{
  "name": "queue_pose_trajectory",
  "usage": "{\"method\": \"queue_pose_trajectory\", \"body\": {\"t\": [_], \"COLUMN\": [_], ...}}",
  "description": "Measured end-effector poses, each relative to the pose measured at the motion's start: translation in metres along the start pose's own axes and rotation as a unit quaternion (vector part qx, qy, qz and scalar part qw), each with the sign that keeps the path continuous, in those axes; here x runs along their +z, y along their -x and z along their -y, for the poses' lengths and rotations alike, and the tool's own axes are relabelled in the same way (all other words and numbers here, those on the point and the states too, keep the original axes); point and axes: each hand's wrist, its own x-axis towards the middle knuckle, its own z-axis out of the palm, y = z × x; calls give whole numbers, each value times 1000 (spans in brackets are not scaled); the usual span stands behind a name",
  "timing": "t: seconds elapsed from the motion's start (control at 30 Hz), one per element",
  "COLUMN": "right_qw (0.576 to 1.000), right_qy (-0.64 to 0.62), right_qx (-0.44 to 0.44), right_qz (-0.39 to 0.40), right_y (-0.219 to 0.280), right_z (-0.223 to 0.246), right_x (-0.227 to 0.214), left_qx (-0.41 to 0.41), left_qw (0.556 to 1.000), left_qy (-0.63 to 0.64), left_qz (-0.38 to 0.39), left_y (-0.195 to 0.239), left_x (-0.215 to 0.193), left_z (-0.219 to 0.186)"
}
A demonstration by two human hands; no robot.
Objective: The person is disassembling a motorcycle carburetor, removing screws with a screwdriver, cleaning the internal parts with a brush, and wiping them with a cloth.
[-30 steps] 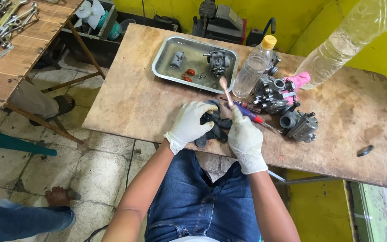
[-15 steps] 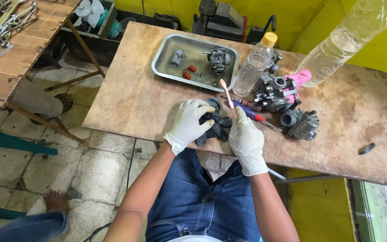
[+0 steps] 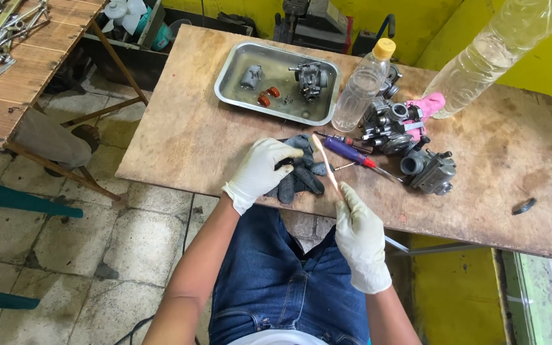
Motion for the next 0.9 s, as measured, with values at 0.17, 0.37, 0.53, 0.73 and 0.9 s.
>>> {"method": "queue_pose_trajectory", "body": {"t": [0.17,0.37,0.53,0.73,0.9], "right_qw": [1000,997,992,977,944], "right_qy": [-7,-26,17,84,149], "right_qx": [-18,-67,-121,-179,-277], "right_qz": [-8,-21,-41,-78,-97], "right_y": [18,25,34,35,24], "right_z": [-4,-2,-12,-28,-21], "right_x": [3,20,42,69,71], "left_qx": [20,-43,-77,-38,-48], "left_qw": [999,993,983,998,996], "left_qy": [31,-109,-163,-32,52], "left_qz": [21,26,36,-35,-60], "left_y": [0,5,14,20,17], "left_x": [-1,0,24,32,30], "left_z": [7,8,34,52,48]}}
